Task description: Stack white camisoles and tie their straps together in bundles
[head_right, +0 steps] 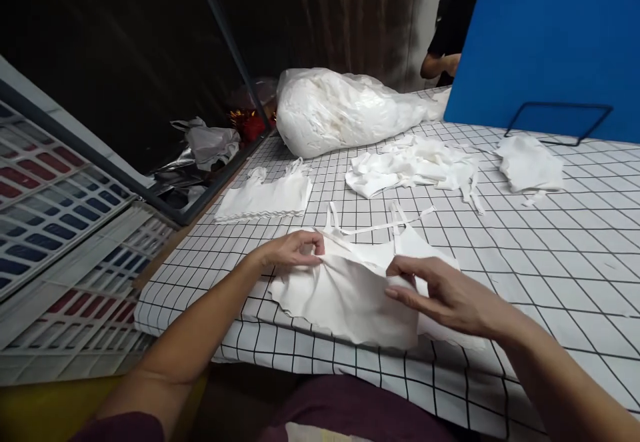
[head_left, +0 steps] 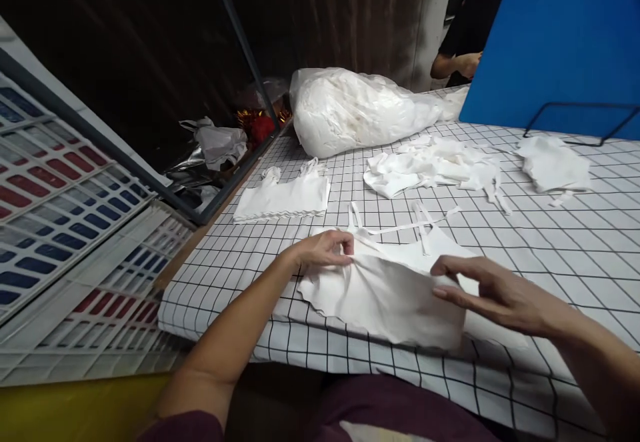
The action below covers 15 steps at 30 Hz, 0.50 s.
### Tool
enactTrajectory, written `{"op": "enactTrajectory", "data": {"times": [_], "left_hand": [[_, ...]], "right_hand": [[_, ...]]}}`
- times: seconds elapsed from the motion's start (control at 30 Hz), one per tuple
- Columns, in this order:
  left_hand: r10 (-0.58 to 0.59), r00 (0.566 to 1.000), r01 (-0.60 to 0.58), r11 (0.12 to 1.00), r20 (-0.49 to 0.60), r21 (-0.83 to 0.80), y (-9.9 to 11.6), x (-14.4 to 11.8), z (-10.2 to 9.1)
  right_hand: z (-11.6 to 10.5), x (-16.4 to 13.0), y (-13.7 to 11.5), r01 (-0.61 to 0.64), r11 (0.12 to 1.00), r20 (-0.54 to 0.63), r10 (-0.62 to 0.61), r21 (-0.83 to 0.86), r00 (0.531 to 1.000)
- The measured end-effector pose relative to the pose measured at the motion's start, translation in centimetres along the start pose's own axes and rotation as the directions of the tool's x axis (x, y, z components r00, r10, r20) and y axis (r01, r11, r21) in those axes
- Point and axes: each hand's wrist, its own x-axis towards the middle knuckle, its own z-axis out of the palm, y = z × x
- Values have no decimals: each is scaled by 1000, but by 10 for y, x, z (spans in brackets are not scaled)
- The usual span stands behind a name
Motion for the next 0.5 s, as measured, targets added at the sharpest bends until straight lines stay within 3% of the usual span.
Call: {"op": "enactTrajectory", "data": {"times": [0.07, 0.13, 0.2, 0.27, 0.4, 0.43, 0.5], "left_hand": [[-18, 999, 12, 991, -47, -131, -2, -6, -10], [-52, 988, 21, 978, -146, -209, -8, -10, -20], [-126, 960, 69, 972, -251, -224, -17, -14, -25], [-195, 907, 145, 977, -372, -159, -25, -21, -25], [-317, 717, 429, 903, -621, 35, -23, -46, -7], [-362, 683, 500, 865, -634, 45, -20, -53, 1], [-474, 664, 603, 797, -579, 39, -11, -65, 19]], "right_hand": [[-13, 12, 1, 32, 999, -85, -32, 0, 996], [-21, 25, 6, 9, 999, -252, -19, -39, 967], [-21, 33, 14, -50, 992, -414, -1, -112, 910], [-15, 32, 21, -100, 985, -481, 19, -143, 876], [6, 5, 25, -294, 955, -389, 259, -31, 884], [11, -2, 24, -365, 931, -350, 337, -15, 874], [20, -14, 21, -473, 881, -268, 450, -25, 852]]}}
